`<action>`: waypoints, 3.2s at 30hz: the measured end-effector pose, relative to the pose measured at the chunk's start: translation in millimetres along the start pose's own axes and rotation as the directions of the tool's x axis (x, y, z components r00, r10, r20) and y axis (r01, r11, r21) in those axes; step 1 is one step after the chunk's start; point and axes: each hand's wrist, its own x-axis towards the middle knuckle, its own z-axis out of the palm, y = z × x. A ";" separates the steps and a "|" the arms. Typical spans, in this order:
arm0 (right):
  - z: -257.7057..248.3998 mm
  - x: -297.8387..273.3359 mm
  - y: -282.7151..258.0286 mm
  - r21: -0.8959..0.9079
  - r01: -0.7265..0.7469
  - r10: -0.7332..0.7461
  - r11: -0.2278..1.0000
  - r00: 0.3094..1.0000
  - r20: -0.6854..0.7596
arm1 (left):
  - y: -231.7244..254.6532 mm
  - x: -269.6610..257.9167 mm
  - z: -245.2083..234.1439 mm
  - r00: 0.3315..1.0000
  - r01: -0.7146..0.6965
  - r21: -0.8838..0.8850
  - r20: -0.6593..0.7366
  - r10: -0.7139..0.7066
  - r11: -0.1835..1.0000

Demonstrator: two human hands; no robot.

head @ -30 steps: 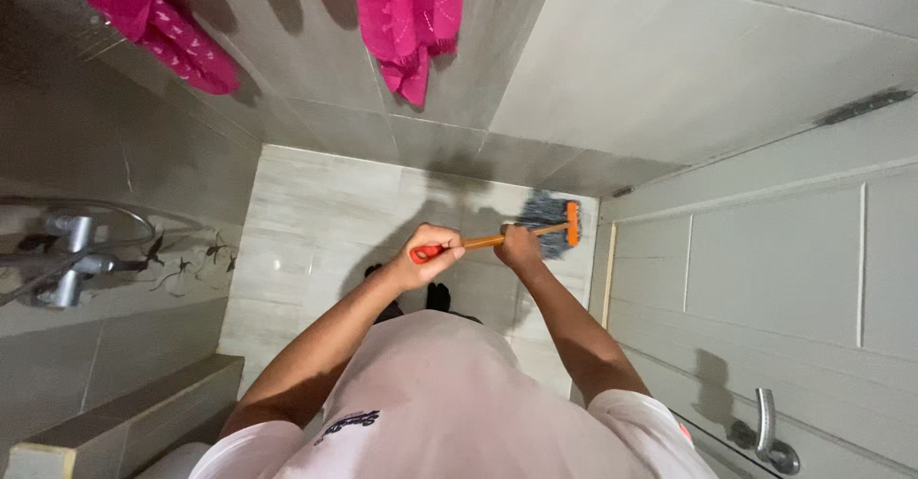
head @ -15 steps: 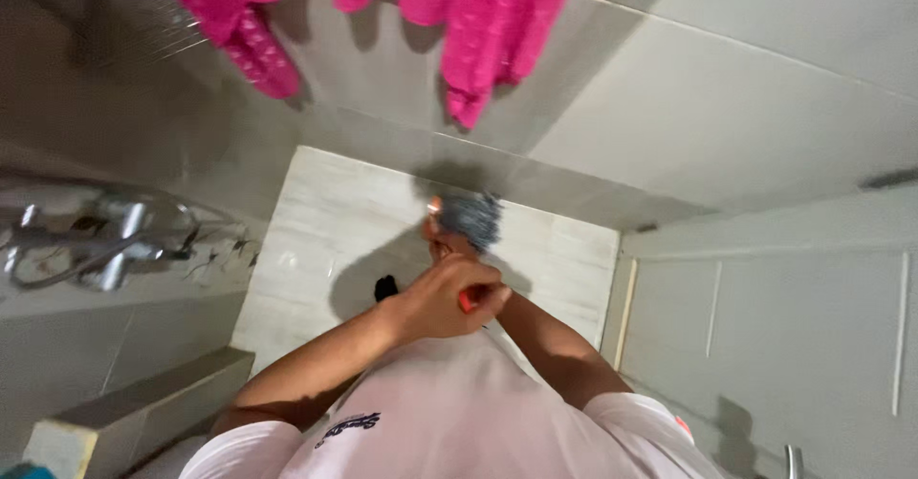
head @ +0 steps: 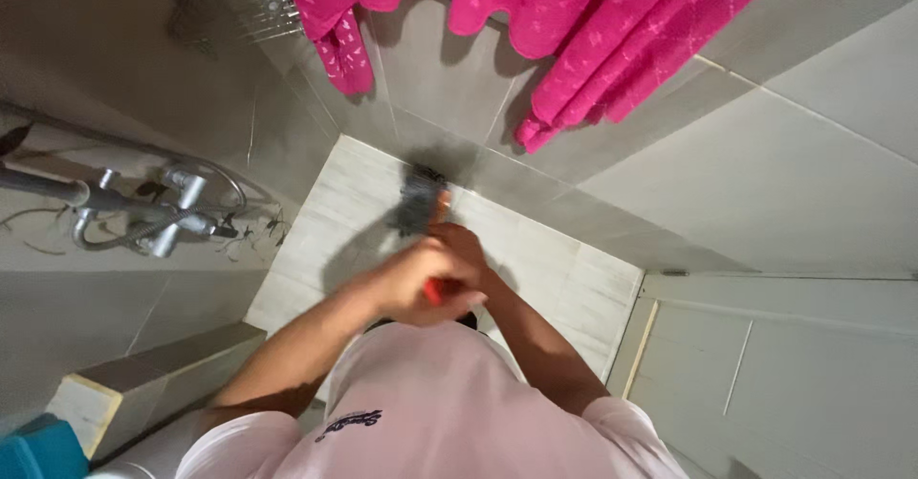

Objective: The person mops the floor in a bathroom, moving a mop around the toilet base, the shower area, and the corner near the door.

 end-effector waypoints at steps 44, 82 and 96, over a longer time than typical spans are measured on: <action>128.2 150.5 -72.7 0.274 0.355 -0.438 0.894 0.824 0.359 | -99.5 -139.8 -24.2 0.455 0.363 0.150 -0.890 -0.034 0.920; 127.4 105.3 -49.1 -0.161 0.645 -0.327 0.747 0.568 0.755 | -25.6 -145.0 100.4 -0.346 0.059 -0.050 -0.938 -0.026 0.997; 217.8 -6.3 -82.6 0.430 0.426 -0.564 0.796 0.266 0.782 | 63.8 -129.2 110.8 -0.083 0.701 -0.094 -0.995 -0.050 0.707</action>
